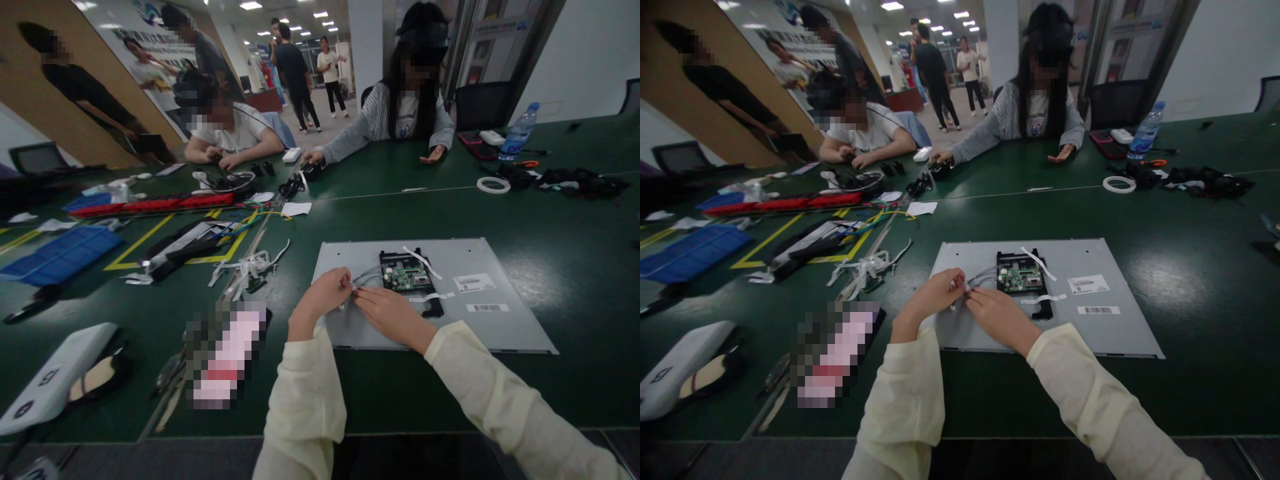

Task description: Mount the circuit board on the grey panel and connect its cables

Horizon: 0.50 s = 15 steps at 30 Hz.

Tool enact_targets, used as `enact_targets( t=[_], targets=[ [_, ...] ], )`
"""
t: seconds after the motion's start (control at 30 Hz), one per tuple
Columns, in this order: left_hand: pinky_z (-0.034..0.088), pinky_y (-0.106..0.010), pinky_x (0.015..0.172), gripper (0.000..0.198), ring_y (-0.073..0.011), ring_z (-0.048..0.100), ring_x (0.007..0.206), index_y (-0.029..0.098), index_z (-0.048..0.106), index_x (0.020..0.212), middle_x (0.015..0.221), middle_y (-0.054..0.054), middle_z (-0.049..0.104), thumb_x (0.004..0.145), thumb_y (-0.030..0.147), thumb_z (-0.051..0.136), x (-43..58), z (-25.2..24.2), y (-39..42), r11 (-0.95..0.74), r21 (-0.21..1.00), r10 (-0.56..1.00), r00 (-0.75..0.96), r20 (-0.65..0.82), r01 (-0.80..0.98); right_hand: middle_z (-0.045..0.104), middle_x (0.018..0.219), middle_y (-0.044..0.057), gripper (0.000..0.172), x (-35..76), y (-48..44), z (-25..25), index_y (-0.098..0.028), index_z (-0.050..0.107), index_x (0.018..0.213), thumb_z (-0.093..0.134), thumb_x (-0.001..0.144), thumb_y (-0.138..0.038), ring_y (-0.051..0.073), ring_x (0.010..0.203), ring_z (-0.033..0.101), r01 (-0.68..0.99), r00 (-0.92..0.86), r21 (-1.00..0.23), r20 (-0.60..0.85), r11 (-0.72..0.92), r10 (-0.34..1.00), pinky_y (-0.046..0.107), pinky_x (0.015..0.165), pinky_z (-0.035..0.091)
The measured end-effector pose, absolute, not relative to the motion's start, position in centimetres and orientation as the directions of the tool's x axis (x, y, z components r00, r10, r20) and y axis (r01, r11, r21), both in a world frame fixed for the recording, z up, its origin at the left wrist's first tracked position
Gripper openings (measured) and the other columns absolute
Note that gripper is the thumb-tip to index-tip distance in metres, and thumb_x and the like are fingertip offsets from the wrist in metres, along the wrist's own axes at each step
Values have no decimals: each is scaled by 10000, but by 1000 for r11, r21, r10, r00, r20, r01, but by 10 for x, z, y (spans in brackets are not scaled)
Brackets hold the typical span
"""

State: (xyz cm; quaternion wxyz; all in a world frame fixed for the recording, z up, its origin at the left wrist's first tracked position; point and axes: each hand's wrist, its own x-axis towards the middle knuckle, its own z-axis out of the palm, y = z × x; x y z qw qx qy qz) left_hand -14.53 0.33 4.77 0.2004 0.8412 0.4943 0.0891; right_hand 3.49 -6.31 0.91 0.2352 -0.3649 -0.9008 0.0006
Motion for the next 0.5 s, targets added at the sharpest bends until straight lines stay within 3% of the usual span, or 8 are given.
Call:
enact_targets(
  t=[0.27,0.5],
  targets=[
    [385,-252,676,87,-161,563,765,200,542,881,858,-40,592,870,237,464,-139,47,1,-456,280,874,484,-37,845,634,1185,122,276,35,-69,15,-116,628,1121,465,916,-200,190,1178,536,647,-613,-247,395,722,684,342,1005,419],
    [366,-238,646,67,-150,547,730,203,529,878,844,-23,584,872,242,475,-141,46,3,-484,283,857,513,-36,828,679,992,103,212,37,-72,22,-132,658,963,459,915,-185,174,986,607,651,-624,-240,373,721,687,325,922,433]
  ],
)
